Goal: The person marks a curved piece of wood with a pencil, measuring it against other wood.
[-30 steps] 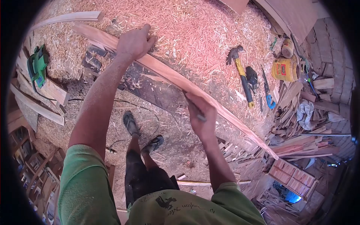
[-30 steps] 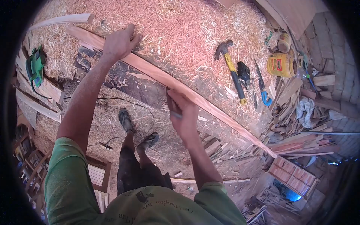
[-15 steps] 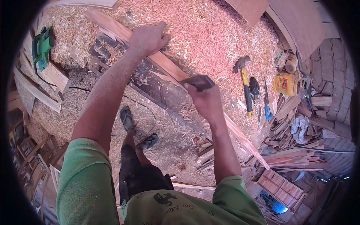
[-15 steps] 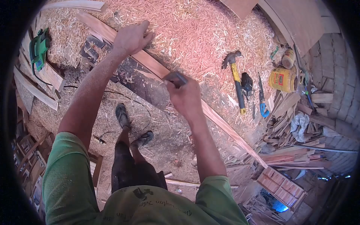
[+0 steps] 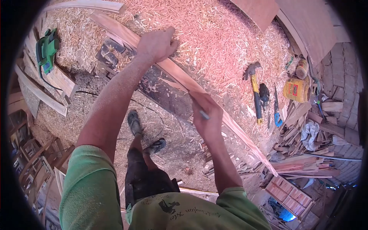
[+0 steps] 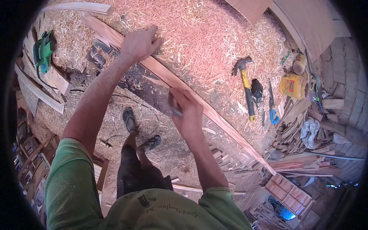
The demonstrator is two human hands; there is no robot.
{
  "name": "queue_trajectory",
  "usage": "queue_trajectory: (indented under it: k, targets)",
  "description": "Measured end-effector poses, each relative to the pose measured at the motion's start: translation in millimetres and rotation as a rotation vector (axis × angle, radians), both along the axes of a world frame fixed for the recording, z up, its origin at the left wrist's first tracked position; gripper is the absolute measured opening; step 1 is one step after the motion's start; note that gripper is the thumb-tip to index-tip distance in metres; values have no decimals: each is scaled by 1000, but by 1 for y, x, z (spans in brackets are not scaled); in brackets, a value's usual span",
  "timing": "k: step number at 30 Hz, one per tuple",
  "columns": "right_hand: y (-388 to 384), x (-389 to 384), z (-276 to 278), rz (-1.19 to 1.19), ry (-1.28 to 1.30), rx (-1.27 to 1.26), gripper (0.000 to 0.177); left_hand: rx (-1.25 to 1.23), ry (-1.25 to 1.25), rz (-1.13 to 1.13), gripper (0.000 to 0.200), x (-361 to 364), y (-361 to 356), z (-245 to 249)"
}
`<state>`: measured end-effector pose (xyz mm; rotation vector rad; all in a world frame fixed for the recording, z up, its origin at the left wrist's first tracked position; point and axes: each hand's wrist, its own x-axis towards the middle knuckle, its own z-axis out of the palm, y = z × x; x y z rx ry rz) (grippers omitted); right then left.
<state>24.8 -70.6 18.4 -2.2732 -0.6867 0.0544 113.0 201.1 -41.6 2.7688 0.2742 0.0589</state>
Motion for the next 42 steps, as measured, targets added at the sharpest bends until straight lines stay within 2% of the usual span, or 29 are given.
queue_trajectory:
  k: [1, 4, 5, 8, 9, 12, 14, 17, 20, 23, 27, 33, 36, 37, 42]
  targets:
    - [1, -1, -1, -49, 24, 50, 13, -2, -7, -6, 41, -1, 0, -2]
    - [3, 36, 15, -109, 393, -193, 15, -1, -46, -9, 44, -1, 0, -8]
    - [-2, 50, 14, -45, 404, -345, 16, -5, -46, -10, 45, -1, 0, -9]
    - [-5, 46, 13, -21, 347, -326, 16, -7, -55, -15, 45, 1, 1, -9]
    - [-10, 36, 1, -3, 272, -159, 22, -2, -57, -15, 45, 1, 2, -11]
    - [-11, -12, -32, 93, -244, -235, 32, 8, 3, 4, 44, 1, -1, -5]
    - [-8, -50, -62, 34, -334, -246, 45, 15, 25, 12, 43, 2, -3, -2]
    - [-2, -72, -99, -29, -517, -332, 42, 21, 30, 2, 43, 0, -3, -3]
    - [-11, -63, -72, -12, -388, -197, 38, 8, -2, -9, 43, 5, -1, -3]
    - [-3, -36, -42, -178, -57, 144, 30, -11, -63, -11, 45, 1, 2, -15]
    - [-2, 3, -9, -133, 310, 114, 20, -1, -73, -19, 44, 2, 0, -14]
    - [21, 28, -1, -62, 318, -75, 20, 9, -53, -5, 42, -2, -2, -4]
    - [24, 63, 11, 82, 394, -294, 20, -1, -58, -13, 41, -1, 1, -3]
    - [23, 69, 12, 118, 427, -167, 18, -14, -70, -23, 40, -1, 1, -3]
    - [22, 88, 22, 187, 546, -223, 29, -38, -25, -17, 37, -2, 1, 0]
